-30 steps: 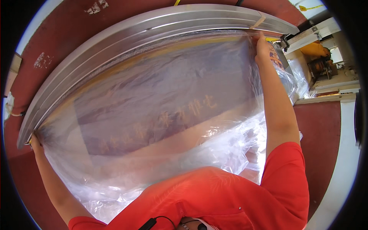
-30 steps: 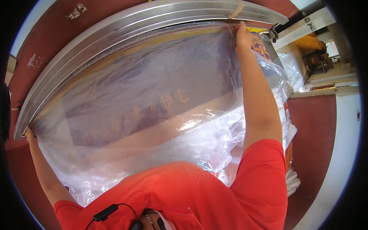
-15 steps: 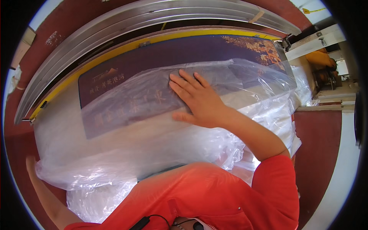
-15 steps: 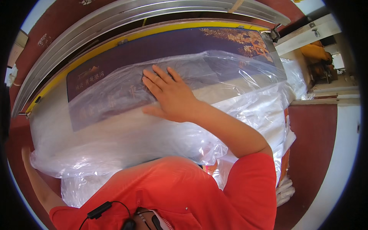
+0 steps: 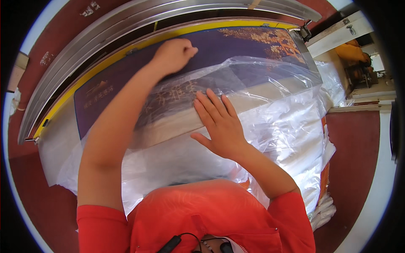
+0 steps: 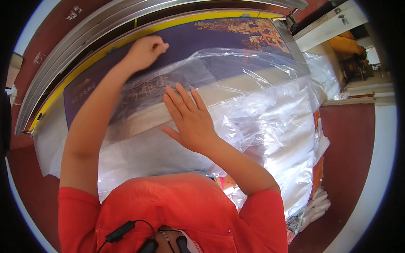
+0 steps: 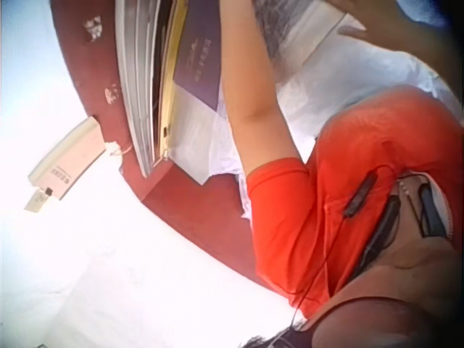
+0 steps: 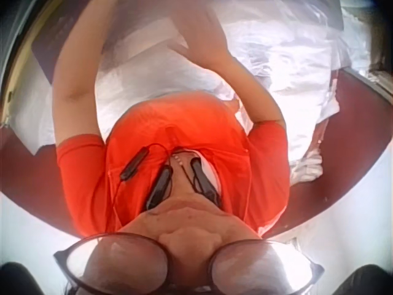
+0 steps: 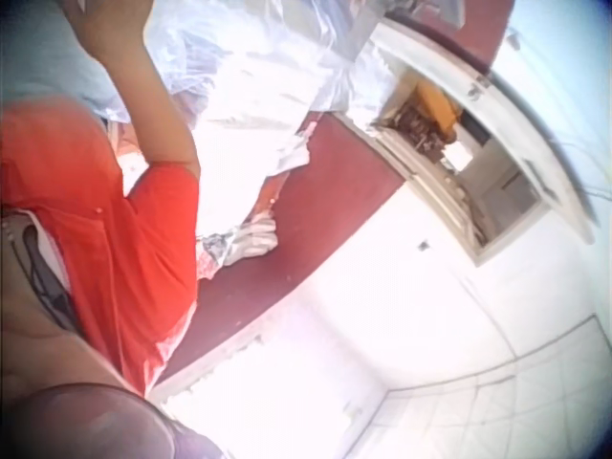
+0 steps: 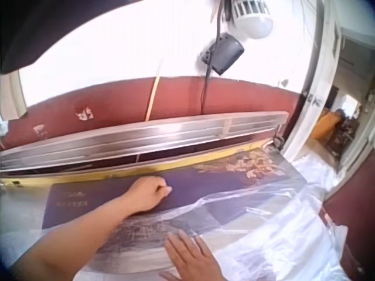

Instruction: The person wraps a large rectangular object, likely a framed picture or artwork, with a clear plastic sheet. They repeatedly smooth the plastic over the surface and fold the edges to secure the wrapping.

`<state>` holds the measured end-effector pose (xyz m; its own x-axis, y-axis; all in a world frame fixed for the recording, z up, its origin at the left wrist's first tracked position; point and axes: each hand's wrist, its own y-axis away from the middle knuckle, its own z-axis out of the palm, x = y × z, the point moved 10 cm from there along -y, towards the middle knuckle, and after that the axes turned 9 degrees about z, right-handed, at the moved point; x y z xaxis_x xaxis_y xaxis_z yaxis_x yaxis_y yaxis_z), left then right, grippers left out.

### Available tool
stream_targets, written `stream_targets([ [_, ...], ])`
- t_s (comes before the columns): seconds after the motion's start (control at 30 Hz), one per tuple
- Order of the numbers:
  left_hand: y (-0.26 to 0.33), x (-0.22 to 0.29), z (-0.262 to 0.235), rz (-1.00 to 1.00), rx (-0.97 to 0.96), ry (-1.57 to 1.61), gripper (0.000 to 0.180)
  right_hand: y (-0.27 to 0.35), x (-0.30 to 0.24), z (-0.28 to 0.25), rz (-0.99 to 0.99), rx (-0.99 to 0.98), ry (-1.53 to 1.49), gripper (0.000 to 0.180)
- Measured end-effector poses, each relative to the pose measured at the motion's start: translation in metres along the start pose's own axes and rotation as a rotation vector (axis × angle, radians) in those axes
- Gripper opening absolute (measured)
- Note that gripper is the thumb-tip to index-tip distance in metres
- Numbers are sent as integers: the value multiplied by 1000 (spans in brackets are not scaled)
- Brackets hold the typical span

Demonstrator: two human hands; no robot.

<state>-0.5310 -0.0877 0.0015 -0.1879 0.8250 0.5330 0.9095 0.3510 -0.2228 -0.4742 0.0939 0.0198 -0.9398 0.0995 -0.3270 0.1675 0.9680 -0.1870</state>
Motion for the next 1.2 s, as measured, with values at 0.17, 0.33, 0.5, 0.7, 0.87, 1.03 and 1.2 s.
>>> stream_targets([
  [0.17,-18,75,36,75,-251,424,25,13,14,-2,57,-2,-69,67],
  [0.33,-22,56,44,117,-70,428,25,6,19,-10,24,-48,-179,52],
  [0.5,77,-1,-26,-58,285,1329,13,-55,57,-87,40,600,73,44],
  [0.7,458,-264,-244,-358,776,1208,28,-112,-1,-13,86,-314,-283,35],
  [0.87,858,-244,-419,-1431,777,-626,38,-98,29,-21,-24,-406,-227,26],
  [1.03,785,-288,-397,-1360,634,-761,43,-23,260,-110,668,-697,-91,46],
  [1.2,608,-399,-353,-1086,322,-988,32,-21,216,-356,413,506,409,35],
])
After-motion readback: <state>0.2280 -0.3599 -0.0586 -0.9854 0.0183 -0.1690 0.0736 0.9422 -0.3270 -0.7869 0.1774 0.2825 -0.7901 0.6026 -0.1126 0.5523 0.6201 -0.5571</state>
